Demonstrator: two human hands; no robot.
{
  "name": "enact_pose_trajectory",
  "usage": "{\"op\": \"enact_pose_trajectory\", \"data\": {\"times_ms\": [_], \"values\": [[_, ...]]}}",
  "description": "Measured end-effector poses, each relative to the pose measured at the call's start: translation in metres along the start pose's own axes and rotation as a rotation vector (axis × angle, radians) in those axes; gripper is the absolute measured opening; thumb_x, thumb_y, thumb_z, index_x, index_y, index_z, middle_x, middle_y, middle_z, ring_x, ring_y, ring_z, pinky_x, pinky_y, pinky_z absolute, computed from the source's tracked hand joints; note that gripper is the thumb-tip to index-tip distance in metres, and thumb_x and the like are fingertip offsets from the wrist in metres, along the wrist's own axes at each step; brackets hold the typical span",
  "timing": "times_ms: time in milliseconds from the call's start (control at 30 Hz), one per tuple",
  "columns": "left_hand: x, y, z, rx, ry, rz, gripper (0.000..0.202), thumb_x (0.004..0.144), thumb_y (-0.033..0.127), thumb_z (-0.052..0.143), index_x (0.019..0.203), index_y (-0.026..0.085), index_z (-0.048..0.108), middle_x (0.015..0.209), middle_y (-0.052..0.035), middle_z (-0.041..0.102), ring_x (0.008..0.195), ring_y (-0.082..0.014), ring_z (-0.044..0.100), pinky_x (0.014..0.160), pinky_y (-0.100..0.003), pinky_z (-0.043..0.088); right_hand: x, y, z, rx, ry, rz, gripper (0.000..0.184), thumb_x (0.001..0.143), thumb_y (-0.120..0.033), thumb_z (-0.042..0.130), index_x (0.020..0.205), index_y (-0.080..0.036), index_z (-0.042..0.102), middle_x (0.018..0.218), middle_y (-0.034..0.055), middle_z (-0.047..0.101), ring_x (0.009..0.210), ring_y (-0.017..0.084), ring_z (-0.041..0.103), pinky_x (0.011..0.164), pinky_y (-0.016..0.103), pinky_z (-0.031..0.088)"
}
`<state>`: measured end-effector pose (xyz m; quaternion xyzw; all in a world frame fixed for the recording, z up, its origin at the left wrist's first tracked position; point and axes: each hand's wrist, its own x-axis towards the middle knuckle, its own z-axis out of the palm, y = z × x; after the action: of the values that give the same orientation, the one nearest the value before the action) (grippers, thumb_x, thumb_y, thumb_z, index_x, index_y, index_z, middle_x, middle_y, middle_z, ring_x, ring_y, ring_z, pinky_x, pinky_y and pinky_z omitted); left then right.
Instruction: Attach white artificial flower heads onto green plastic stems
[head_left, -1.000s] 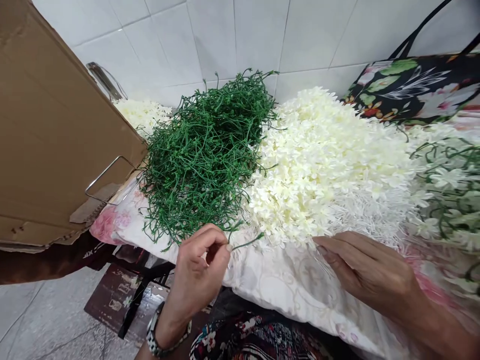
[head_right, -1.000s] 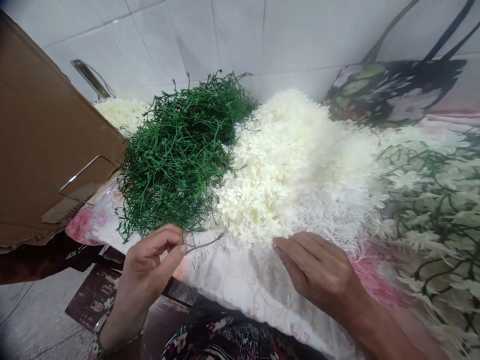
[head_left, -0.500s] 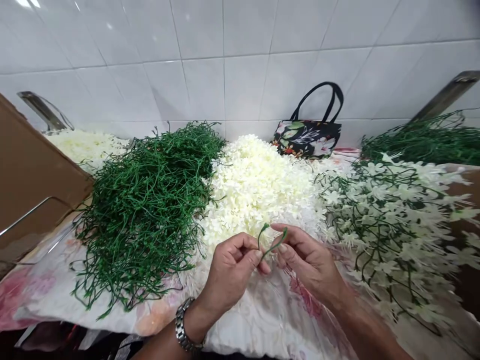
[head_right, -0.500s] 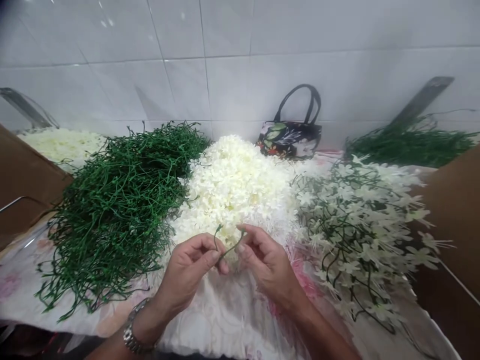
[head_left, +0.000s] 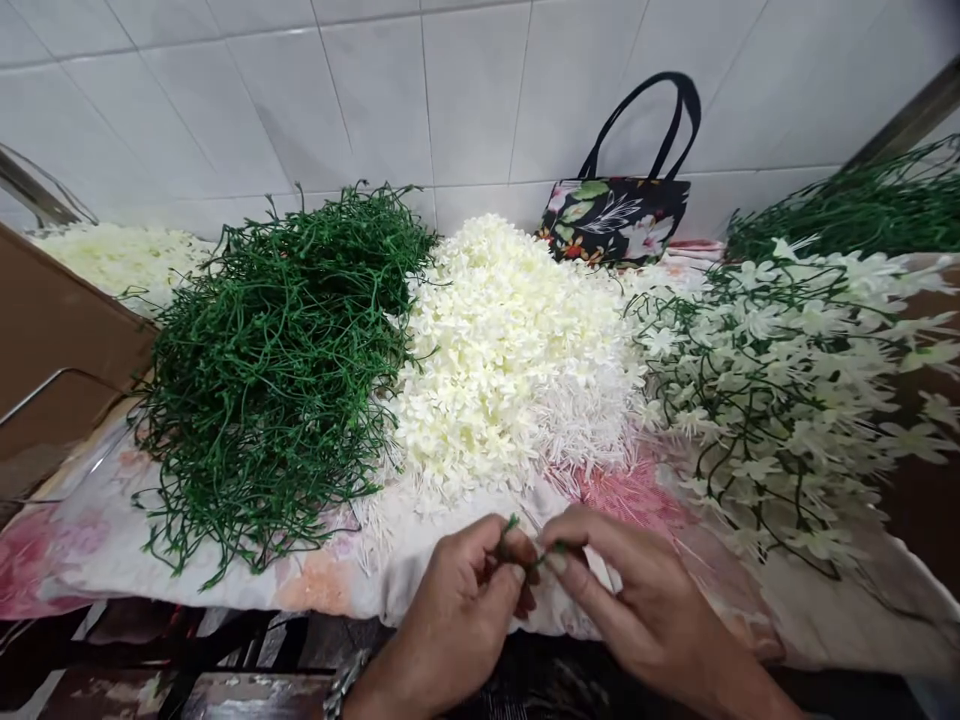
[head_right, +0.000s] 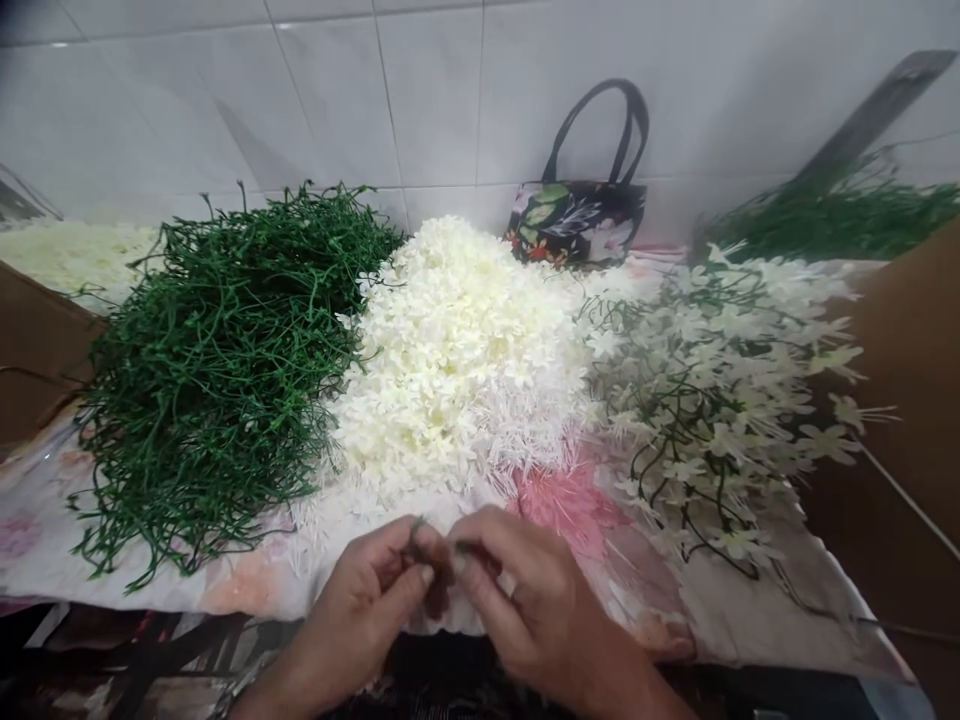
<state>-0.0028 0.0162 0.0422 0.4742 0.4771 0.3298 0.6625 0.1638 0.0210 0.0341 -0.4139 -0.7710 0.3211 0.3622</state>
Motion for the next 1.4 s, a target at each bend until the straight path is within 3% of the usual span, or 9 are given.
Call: {"op": "enact_pose_trajectory", "data": {"times_ms": [233, 400, 500, 700, 867, 967, 1100, 1233, 1400], "values": [[-0.007, -0.017, 0.001, -0.111, 0.009, -0.063, 0.011, 0.075, 0.026, 0.054, 0.071, 0.016, 0.055, 0.057, 0.0028, 0.047, 0.051, -0.0086, 0.041, 0.049, -0.020, 0.035, -0.008, -0.006, 0.018, 0.094, -0.050, -0.033, 0.014, 0.086, -0.013, 0.044, 0.093, -0.020, 0.054, 0.074, 0.0002, 0.064, 0.065, 0.009, 0.060, 0.060, 0.018, 0.048], [-0.001, -0.015, -0.009, -0.121, 0.220, -0.044, 0.013, 0.070, 0.028, 0.061, 0.068, 0.015, 0.061, 0.056, 0.0016, 0.048, 0.053, -0.0089, 0.040, 0.048, -0.019, 0.029, -0.002, 0.008, 0.006, -0.050, 0.056, -0.050, 0.024, 0.085, -0.015, 0.047, 0.109, -0.019, 0.051, 0.070, -0.0009, 0.060, 0.057, 0.009, 0.058, 0.051, 0.017, 0.047], [0.003, -0.012, -0.014, -0.160, 0.301, -0.015, 0.018, 0.067, 0.032, 0.065, 0.066, 0.014, 0.062, 0.052, 0.0038, 0.043, 0.045, -0.0061, 0.029, 0.042, -0.019, 0.021, -0.008, 0.008, 0.000, -0.172, 0.151, -0.069, 0.021, 0.085, -0.015, 0.047, 0.104, -0.019, 0.053, 0.067, -0.0002, 0.059, 0.054, 0.009, 0.056, 0.049, 0.019, 0.046], [0.013, -0.009, -0.009, -0.210, 0.297, 0.087, 0.021, 0.067, 0.033, 0.067, 0.063, 0.015, 0.059, 0.052, 0.0044, 0.044, 0.043, -0.0046, 0.028, 0.041, -0.019, 0.021, -0.018, -0.011, -0.008, -0.059, -0.270, -0.211, 0.022, 0.092, -0.028, 0.041, 0.086, -0.021, 0.061, 0.065, 0.0011, 0.059, 0.060, 0.011, 0.057, 0.053, 0.021, 0.046], [0.020, -0.004, -0.004, -0.259, 0.250, 0.049, 0.016, 0.068, 0.027, 0.064, 0.064, 0.015, 0.055, 0.055, 0.0025, 0.053, 0.041, -0.0049, 0.039, 0.043, -0.019, 0.030, -0.003, 0.030, -0.028, -0.473, 0.076, 0.041, 0.019, 0.089, -0.018, 0.043, 0.079, -0.018, 0.059, 0.071, 0.0036, 0.063, 0.063, 0.014, 0.058, 0.059, 0.026, 0.044], [0.031, 0.002, -0.003, -0.250, 0.254, 0.064, 0.013, 0.066, 0.023, 0.062, 0.062, 0.015, 0.053, 0.055, 0.0023, 0.054, 0.040, -0.0046, 0.039, 0.042, -0.019, 0.030, 0.005, 0.048, -0.029, -0.648, 0.018, 0.074, 0.017, 0.087, -0.018, 0.044, 0.078, -0.018, 0.058, 0.073, 0.0038, 0.062, 0.065, 0.016, 0.058, 0.060, 0.027, 0.041], [0.052, 0.013, -0.001, -0.143, 0.277, 0.095, 0.005, 0.065, 0.015, 0.057, 0.062, 0.016, 0.052, 0.054, 0.0037, 0.053, 0.038, -0.0031, 0.030, 0.037, -0.017, 0.020, 0.013, 0.047, -0.020, -0.777, -0.106, 0.107, 0.014, 0.084, -0.017, 0.047, 0.074, -0.018, 0.058, 0.066, 0.0022, 0.061, 0.060, 0.016, 0.057, 0.055, 0.026, 0.034], [0.063, 0.022, 0.001, -0.089, 0.242, 0.101, 0.004, 0.064, 0.012, 0.054, 0.063, 0.015, 0.054, 0.053, 0.0041, 0.053, 0.040, -0.0032, 0.032, 0.037, -0.016, 0.022, 0.018, 0.042, -0.025, -0.648, -0.123, 0.166, 0.018, 0.082, -0.013, 0.044, 0.072, -0.018, 0.059, 0.064, 0.0016, 0.061, 0.056, 0.013, 0.054, 0.052, 0.024, 0.032], [0.052, 0.019, 0.003, -0.275, 0.237, 0.079, 0.009, 0.064, 0.019, 0.061, 0.068, 0.015, 0.053, 0.052, 0.0038, 0.054, 0.035, -0.0015, 0.030, 0.036, -0.016, 0.021, 0.019, 0.041, -0.039, -0.150, 0.009, 0.285, 0.019, 0.083, -0.027, 0.049, 0.068, -0.017, 0.056, 0.056, -0.0009, 0.053, 0.051, 0.010, 0.046, 0.049, 0.022, 0.034]]}}
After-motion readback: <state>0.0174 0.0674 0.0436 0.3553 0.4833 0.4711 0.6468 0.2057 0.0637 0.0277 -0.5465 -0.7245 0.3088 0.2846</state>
